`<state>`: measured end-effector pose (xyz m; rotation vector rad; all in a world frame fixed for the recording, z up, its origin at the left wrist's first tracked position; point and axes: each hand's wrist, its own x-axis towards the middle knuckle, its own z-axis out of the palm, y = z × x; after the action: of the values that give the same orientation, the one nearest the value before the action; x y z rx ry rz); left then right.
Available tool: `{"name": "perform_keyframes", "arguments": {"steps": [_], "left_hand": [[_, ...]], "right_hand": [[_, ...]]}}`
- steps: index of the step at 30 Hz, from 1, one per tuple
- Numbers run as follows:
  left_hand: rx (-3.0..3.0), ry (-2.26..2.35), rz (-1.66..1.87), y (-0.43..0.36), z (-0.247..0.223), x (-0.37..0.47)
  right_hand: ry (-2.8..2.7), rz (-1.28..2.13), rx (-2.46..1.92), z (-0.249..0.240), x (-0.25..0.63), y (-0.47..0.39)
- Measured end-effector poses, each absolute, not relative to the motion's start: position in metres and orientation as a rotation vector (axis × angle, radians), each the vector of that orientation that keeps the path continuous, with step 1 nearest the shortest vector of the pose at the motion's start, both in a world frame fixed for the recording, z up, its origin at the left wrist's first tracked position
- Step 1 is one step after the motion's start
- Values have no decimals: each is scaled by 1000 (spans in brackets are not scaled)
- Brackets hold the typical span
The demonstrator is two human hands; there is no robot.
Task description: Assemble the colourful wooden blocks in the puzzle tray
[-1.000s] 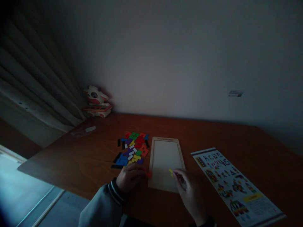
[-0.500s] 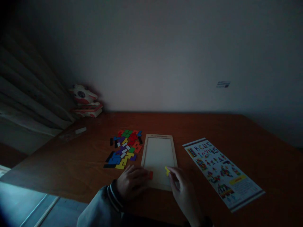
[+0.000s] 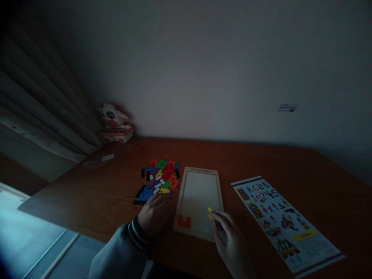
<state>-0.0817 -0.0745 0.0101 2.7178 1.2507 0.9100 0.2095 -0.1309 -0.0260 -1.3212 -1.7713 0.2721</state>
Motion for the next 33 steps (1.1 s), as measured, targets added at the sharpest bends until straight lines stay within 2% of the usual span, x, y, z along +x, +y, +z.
{"name": "perform_keyframes", "arguments": {"steps": [9,17,22,33], "left_hand": [[2684,1557,759,5,5,-82],[2666,1425,722,7,-23,-75],[2623,1295,787,7,-23,-78],[2545,1357,841,12,-27,-80]], "right_hand": [[-1746,204,-1330,-19,209,-130],[-1749,177,-1350,-19,211,-130],[-1736,173,-1325,-14,210,-130],[-1751,168,-1335,-20,213,-128]]}}
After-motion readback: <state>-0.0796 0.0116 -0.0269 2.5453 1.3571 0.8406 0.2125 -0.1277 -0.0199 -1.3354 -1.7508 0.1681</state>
